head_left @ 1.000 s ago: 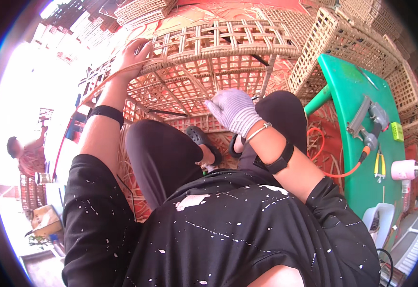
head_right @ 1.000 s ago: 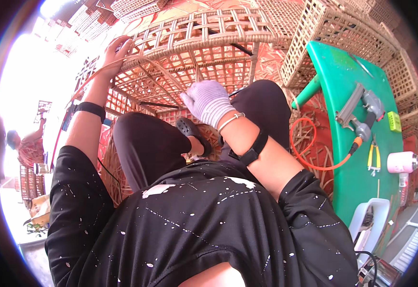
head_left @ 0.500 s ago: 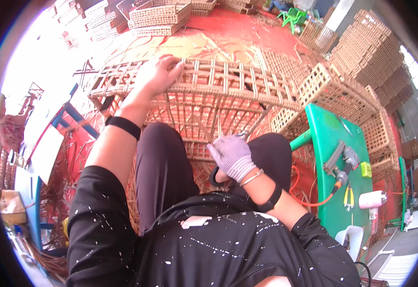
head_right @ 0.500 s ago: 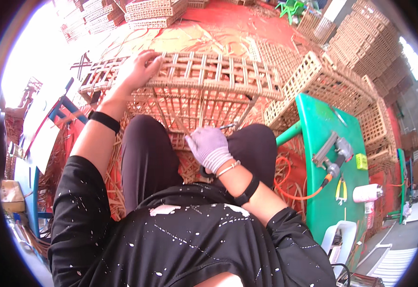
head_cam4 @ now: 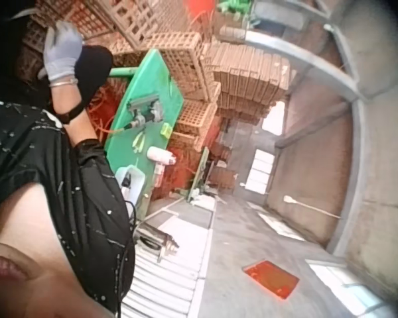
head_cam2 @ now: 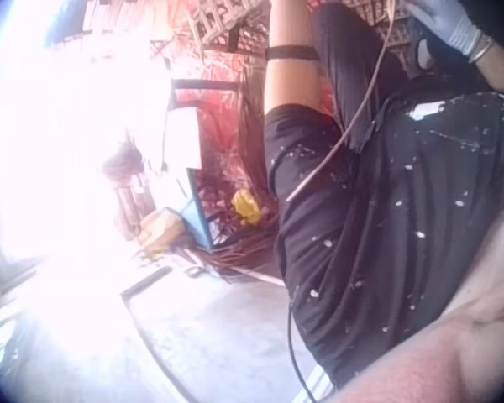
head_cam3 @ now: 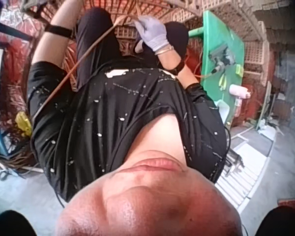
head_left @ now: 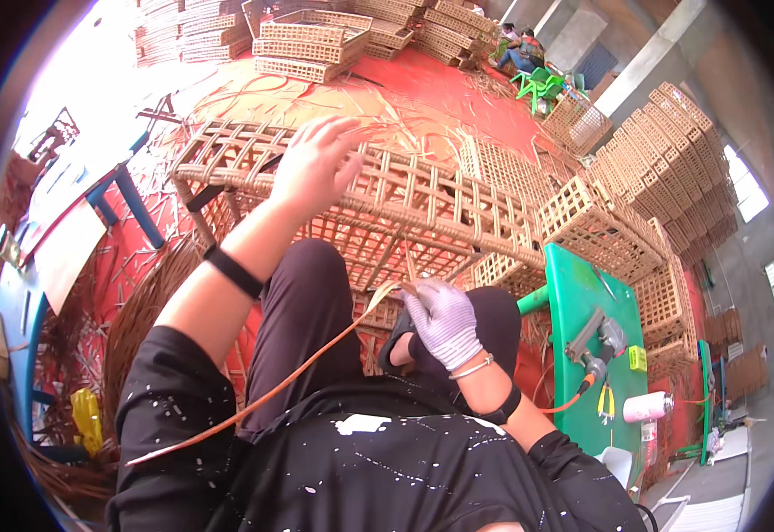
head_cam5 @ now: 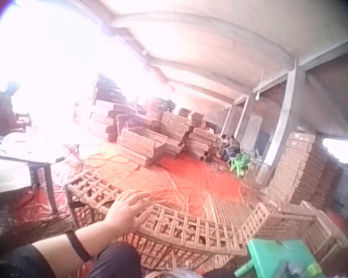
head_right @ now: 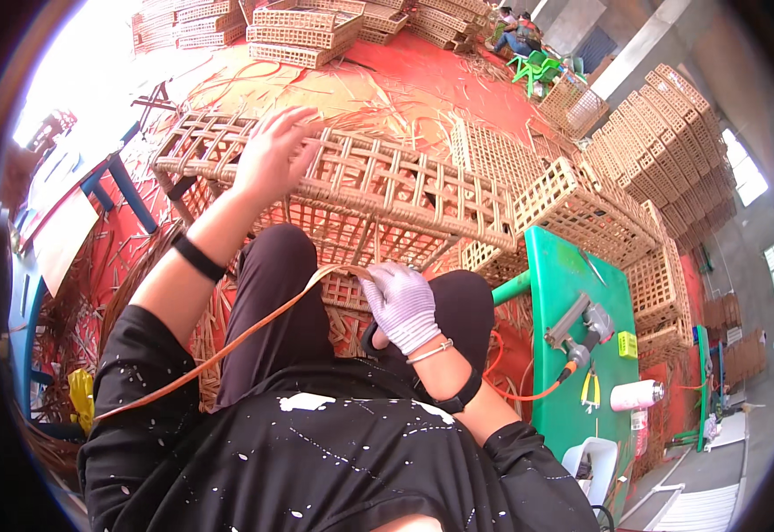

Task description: Weaving thin strips onto a furniture frame to create a mesh surface.

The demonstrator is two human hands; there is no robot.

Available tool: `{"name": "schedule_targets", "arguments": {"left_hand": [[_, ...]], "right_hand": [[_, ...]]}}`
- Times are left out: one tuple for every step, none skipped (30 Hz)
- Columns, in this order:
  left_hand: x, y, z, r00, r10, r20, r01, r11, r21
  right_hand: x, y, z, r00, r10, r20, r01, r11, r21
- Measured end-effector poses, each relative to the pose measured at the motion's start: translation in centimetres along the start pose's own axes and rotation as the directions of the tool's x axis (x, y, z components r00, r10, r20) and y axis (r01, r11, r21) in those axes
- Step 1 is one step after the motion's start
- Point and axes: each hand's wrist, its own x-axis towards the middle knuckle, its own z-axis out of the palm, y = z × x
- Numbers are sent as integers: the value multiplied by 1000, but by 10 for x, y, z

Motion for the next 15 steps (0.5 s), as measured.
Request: {"name": "schedule_targets", "arguments": {"left_hand": [[-10, 12, -6, 997, 71, -37, -71, 997, 3], [-25, 27, -11, 995, 94, 31, -92, 994, -62], [-38, 40, -15, 987, 121, 102, -108, 985, -133], [-45, 49, -17, 972, 182, 148, -153, 970, -188], [-51, 56, -17, 951, 258, 172, -210, 944, -255], [-55, 61, -16, 964, 231, 130, -196, 951, -237], [-55, 62, -14, 968, 210, 141, -174, 957, -232], [-53, 63, -11, 970, 204, 131, -170, 958, -233], [-53, 63, -9, 974, 187, 129, -154, 960, -233], [-54, 65, -8, 976, 180, 127, -144, 957, -252], [-57, 67, -6, 975, 166, 150, -123, 957, -264], [-65, 71, -5, 973, 141, 185, -87, 958, -274], [-73, 75, -3, 968, 119, 222, -53, 958, -282], [-81, 80, 5, 940, 17, 342, 99, 942, -321], [-89, 82, 14, 888, -11, 459, 172, 935, -310]], "right_hand": [[0, -1, -2, 999, 32, -4, -32, 999, 19], [0, -2, -5, 999, 43, -28, -42, 998, 49], [0, -2, -6, 999, 35, 3, -35, 999, 34], [-2, -3, -8, 999, 40, 31, -41, 999, 31], [-3, -3, -8, 998, 30, 48, -32, 999, 36], [-4, -2, -7, 999, -14, 38, 12, 998, 55], [-6, -2, -7, 999, 1, 45, -4, 998, 62], [-7, -2, -5, 999, 1, 40, -4, 997, 76], [-9, -2, -5, 1000, -9, 25, 6, 995, 99], [-10, -2, -4, 994, 41, 105, -49, 996, 70], [-11, -2, -5, 998, 7, 67, -14, 996, 91], [-10, -4, -6, 999, -12, 36, 8, 994, 113], [-9, -6, -8, 1000, -18, 1, 18, 989, 147], [-7, -9, -11, 1000, -29, -2, 29, 989, 143], [-5, -12, -15, 1000, -29, -3, 29, 988, 149]]}}
